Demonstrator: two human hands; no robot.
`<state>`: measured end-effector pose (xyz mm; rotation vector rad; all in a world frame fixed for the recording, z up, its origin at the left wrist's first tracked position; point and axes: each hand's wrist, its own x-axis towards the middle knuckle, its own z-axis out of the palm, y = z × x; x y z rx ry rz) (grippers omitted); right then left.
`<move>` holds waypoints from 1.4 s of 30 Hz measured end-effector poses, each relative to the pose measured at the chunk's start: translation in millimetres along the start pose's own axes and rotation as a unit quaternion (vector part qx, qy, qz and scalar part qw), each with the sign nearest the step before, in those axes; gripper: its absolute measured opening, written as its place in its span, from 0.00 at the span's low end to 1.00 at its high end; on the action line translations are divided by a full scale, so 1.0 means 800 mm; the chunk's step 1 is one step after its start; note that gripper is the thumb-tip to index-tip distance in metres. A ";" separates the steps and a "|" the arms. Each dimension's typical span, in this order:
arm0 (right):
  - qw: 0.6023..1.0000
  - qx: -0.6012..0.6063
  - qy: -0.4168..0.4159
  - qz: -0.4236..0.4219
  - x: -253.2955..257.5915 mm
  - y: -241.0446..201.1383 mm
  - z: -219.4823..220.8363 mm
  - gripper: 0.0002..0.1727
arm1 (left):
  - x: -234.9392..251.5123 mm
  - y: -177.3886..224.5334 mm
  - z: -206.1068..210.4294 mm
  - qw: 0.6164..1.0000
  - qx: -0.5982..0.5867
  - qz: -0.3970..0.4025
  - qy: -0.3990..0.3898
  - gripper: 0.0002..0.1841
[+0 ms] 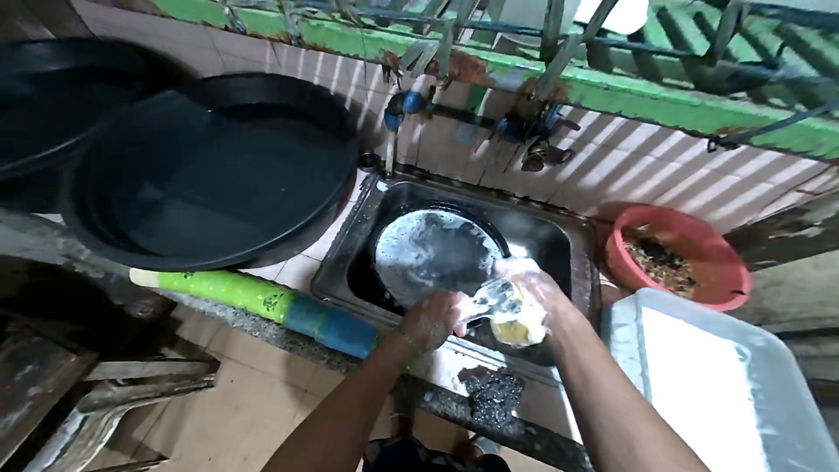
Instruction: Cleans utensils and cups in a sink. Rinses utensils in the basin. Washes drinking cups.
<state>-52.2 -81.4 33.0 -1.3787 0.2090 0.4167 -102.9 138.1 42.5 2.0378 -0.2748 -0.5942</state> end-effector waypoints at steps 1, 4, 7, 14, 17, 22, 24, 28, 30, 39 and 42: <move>0.998 0.037 0.035 -0.029 0.005 0.013 0.001 0.17 | 0.002 0.000 0.009 0.999 -0.014 -0.015 0.044 0.17; 0.988 0.094 0.113 -0.058 -0.006 0.038 0.031 0.38 | 0.020 0.005 0.039 0.983 -0.074 -0.063 0.157 0.17; 0.987 -0.013 0.160 0.001 -0.025 0.040 0.063 0.25 | 0.027 0.019 0.053 0.981 -0.056 -0.102 0.157 0.19; 0.976 -0.006 0.219 -0.012 -0.003 0.030 0.046 0.20 | 0.016 0.023 0.061 0.984 -0.043 -0.156 0.075 0.23; 0.984 -0.056 0.161 0.049 -0.022 0.033 0.068 0.16 | 0.024 0.023 0.055 0.984 -0.062 -0.150 0.069 0.22; 0.991 -0.037 0.124 0.023 -0.007 0.058 0.063 0.23 | 0.014 0.000 0.056 0.991 -0.029 -0.124 0.041 0.21; 0.986 -0.115 0.111 0.044 -0.019 0.062 0.080 0.23 | 0.013 0.004 0.052 0.987 0.015 -0.149 0.056 0.21; 0.968 -0.227 0.047 0.094 -0.022 0.047 0.073 0.15 | 0.020 -0.002 0.019 0.984 0.115 -0.114 -0.070 0.15; 0.945 -0.303 0.010 0.124 0.001 0.038 0.054 0.18 | 0.034 -0.020 -0.012 0.968 0.209 -0.077 -0.111 0.17; 0.882 -0.444 0.156 -0.018 0.042 -0.029 -0.004 0.26 | 0.153 -0.181 -0.054 0.846 0.491 -0.187 -0.092 0.23; 0.905 -0.382 0.181 -0.048 -0.037 -0.027 -0.054 0.18 | 0.161 -0.179 -0.031 0.862 0.459 -0.179 -0.116 0.19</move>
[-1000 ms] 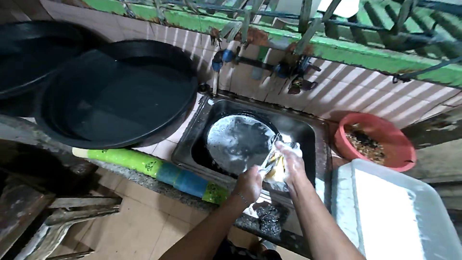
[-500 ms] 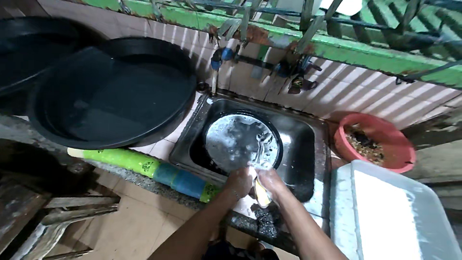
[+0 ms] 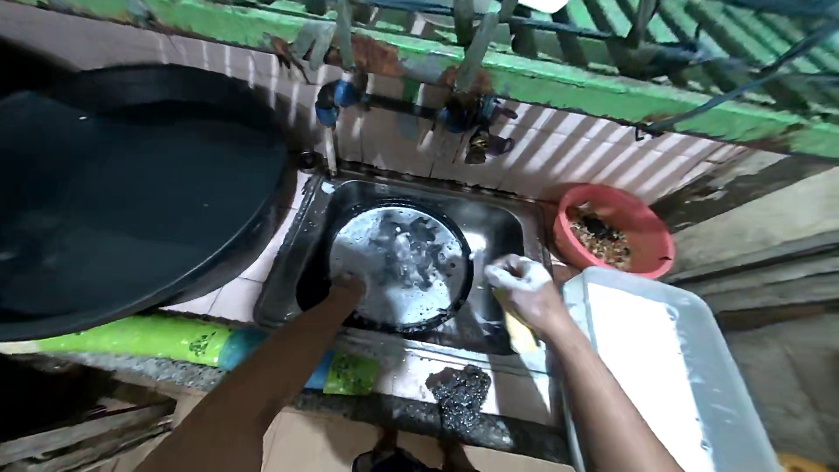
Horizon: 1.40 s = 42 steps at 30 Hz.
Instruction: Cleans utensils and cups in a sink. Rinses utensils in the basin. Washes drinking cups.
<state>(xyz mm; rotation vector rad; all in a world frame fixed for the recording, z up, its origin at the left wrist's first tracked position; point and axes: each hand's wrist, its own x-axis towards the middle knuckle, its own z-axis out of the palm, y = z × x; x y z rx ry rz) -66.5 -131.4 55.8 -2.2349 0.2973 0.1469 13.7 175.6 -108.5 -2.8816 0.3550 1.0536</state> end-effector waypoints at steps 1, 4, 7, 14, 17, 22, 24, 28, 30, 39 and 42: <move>1.000 0.011 0.018 0.000 -0.022 0.015 -0.025 0.16 | -0.007 0.006 -0.011 1.000 0.001 0.018 -0.020 0.20; 0.992 0.042 0.115 0.027 -0.077 0.058 -0.096 0.11 | -0.020 0.003 -0.055 0.998 0.021 0.050 -0.038 0.19; 0.977 0.042 0.171 0.119 -0.116 0.110 -0.151 0.12 | -0.025 0.005 -0.117 0.998 0.033 0.057 -0.017 0.19; 0.948 -0.113 0.046 0.293 -0.100 0.238 -0.206 0.23 | 0.038 0.051 -0.123 0.988 -0.047 0.057 0.137 0.24; 0.945 -0.132 0.018 0.299 -0.066 0.286 -0.201 0.20 | 0.018 0.103 -0.088 0.985 -0.108 0.116 0.066 0.28; 0.955 -0.189 -0.005 0.228 0.012 0.313 -0.135 0.19 | 0.006 0.166 -0.031 0.989 -0.084 0.122 -0.015 0.36; 0.940 -0.261 -0.057 0.214 0.005 0.297 -0.094 0.18 | 0.019 0.161 -0.011 0.992 -0.044 0.115 -0.036 0.38; 0.929 -0.266 -0.125 0.226 -0.069 0.243 -0.085 0.21 | 0.033 0.107 0.006 0.996 -0.065 0.029 -0.044 0.39; 0.938 -0.247 -0.120 0.211 -0.100 0.261 -0.100 0.22 | 0.043 0.071 0.011 0.998 -0.065 -0.002 -0.011 0.38; 0.976 -0.155 0.153 -0.012 -0.069 0.128 -0.083 0.14 | 0.089 0.007 -0.011 0.962 -0.226 -0.091 0.124 0.45; 0.980 -0.112 0.147 -0.071 -0.038 0.076 -0.022 0.11 | 0.078 0.052 -0.034 0.935 -0.326 -0.100 0.101 0.39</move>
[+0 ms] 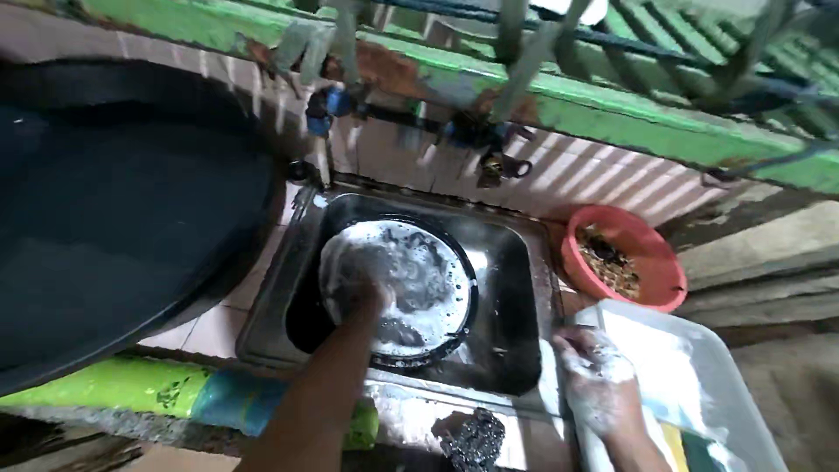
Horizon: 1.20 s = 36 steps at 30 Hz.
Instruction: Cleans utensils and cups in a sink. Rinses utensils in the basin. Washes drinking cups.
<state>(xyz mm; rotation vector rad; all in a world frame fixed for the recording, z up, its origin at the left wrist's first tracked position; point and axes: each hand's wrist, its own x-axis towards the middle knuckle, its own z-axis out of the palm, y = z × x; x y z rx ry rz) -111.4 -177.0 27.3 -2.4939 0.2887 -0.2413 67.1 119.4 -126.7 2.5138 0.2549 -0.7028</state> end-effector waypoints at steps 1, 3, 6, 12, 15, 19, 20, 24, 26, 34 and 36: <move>1.000 0.012 -0.024 0.003 0.010 -0.014 0.022 0.11 | 0.007 0.007 0.017 0.998 -0.059 -0.012 0.013 0.45; 0.992 0.048 -0.108 0.052 0.035 -0.029 0.074 0.13 | 0.021 0.012 0.050 0.993 -0.108 -0.037 0.019 0.63; 0.957 0.069 -0.236 0.153 0.085 -0.020 0.165 0.27 | 0.014 0.006 0.056 0.991 -0.134 -0.025 -0.004 0.70; 0.935 -0.021 -0.293 0.198 0.156 -0.010 0.285 0.45 | -0.007 -0.033 0.003 0.991 -0.097 -0.055 0.069 0.49; 0.930 -0.047 -0.320 0.177 0.170 -0.011 0.331 0.41 | 0.012 -0.044 -0.011 0.992 -0.073 -0.105 -0.009 0.43; 0.872 -0.254 -0.412 0.076 0.186 -0.042 0.353 0.25 | 0.023 -0.030 -0.016 0.982 -0.127 -0.119 -0.076 0.27; 0.872 -0.263 -0.403 0.093 0.186 -0.045 0.355 0.25 | 0.028 -0.028 -0.013 0.981 -0.145 -0.110 -0.072 0.28; 0.911 -0.117 -0.375 0.127 0.187 -0.043 0.364 0.25 | 0.042 -0.006 -0.014 0.968 -0.216 -0.095 -0.085 0.34; 0.920 0.006 -0.380 0.098 0.191 -0.042 0.364 0.25 | 0.052 -0.005 -0.003 0.953 -0.282 -0.080 -0.072 0.35; 0.873 0.255 -0.386 0.151 0.182 -0.093 0.324 0.19 | -0.001 -0.001 -0.044 0.960 -0.276 -0.018 -0.034 0.42; 0.896 0.207 -0.378 0.111 0.192 -0.095 0.306 0.24 | -0.014 0.004 -0.070 0.968 -0.251 -0.007 -0.019 0.37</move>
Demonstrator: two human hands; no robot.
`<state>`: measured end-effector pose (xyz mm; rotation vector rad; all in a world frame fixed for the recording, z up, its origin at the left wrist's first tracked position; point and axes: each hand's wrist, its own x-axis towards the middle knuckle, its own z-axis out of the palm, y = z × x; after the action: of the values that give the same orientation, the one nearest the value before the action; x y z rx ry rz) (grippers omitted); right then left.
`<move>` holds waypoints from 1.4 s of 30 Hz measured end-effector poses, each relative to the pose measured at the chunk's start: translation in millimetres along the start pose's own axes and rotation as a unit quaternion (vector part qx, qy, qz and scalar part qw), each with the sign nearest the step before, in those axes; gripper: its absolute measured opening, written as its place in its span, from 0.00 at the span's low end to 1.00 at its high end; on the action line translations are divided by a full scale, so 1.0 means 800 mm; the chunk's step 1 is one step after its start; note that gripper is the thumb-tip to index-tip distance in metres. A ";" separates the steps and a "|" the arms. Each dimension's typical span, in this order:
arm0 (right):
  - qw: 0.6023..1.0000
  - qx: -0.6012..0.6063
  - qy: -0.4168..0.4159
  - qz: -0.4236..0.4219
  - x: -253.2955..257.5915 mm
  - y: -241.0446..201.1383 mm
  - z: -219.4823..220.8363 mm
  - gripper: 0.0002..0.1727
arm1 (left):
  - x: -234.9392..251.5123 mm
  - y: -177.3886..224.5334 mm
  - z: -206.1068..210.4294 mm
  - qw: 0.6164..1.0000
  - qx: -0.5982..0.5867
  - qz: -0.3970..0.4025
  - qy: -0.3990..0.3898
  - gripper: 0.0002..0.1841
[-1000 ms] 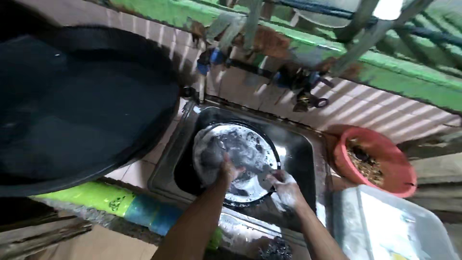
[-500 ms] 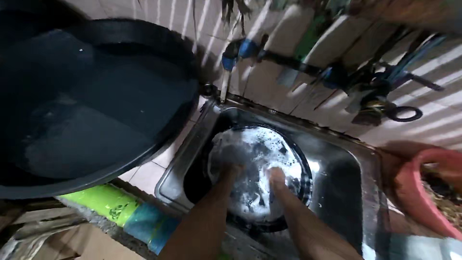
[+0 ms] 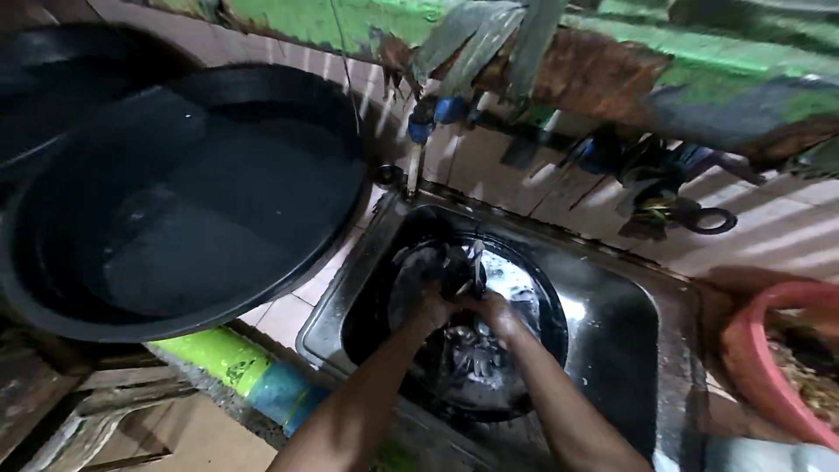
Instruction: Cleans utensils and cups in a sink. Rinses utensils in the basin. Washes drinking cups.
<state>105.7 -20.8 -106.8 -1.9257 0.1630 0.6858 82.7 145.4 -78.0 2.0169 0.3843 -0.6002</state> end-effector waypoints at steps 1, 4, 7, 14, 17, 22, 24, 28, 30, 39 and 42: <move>1.000 -0.026 0.016 -0.007 0.001 -0.004 -0.008 0.24 | -0.001 0.004 -0.007 1.000 -0.001 0.010 0.008 0.34; 0.994 -0.097 0.044 -0.006 0.014 -0.001 -0.036 0.22 | 0.009 -0.004 -0.020 0.997 0.025 0.013 0.072 0.28; 0.982 -0.188 0.033 0.003 0.042 0.038 -0.070 0.30 | 0.017 -0.023 -0.025 0.984 0.123 -0.074 0.102 0.42; 0.953 -0.280 -0.030 0.114 0.041 0.107 -0.022 0.28 | 0.053 -0.051 0.024 0.985 0.063 -0.158 0.039 0.31; 0.958 -0.262 -0.016 0.113 0.038 0.098 0.009 0.27 | 0.049 -0.070 0.054 0.963 -0.217 -0.134 0.089 0.30; 0.997 -0.068 0.024 -0.011 0.056 0.059 0.017 0.33 | 0.021 -0.055 0.066 0.955 -0.280 -0.101 -0.013 0.20; 0.996 -0.073 -0.042 -0.023 0.052 0.044 0.011 0.31 | 0.025 -0.049 0.066 0.944 -0.298 -0.136 0.032 0.24; 0.989 -0.117 -0.080 -0.049 0.034 0.003 -0.008 0.26 | 0.012 -0.019 0.027 0.987 -0.062 -0.112 0.096 0.34; 0.982 -0.173 -0.065 -0.047 0.025 -0.023 -0.027 0.26 | 0.002 -0.001 0.003 0.990 -0.002 -0.095 0.101 0.34; 0.954 -0.289 0.036 0.070 0.012 0.102 -0.048 0.43 | 0.033 -0.079 0.028 0.988 0.060 -0.145 0.002 0.45; 0.938 -0.320 0.017 0.134 0.002 0.106 -0.005 0.36 | 0.038 -0.096 0.061 0.987 -0.006 -0.152 -0.053 0.29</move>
<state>74.0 -62.3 -173.4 -2.5702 0.2500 0.9709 57.5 141.5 -170.5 1.9193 0.6368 -0.8873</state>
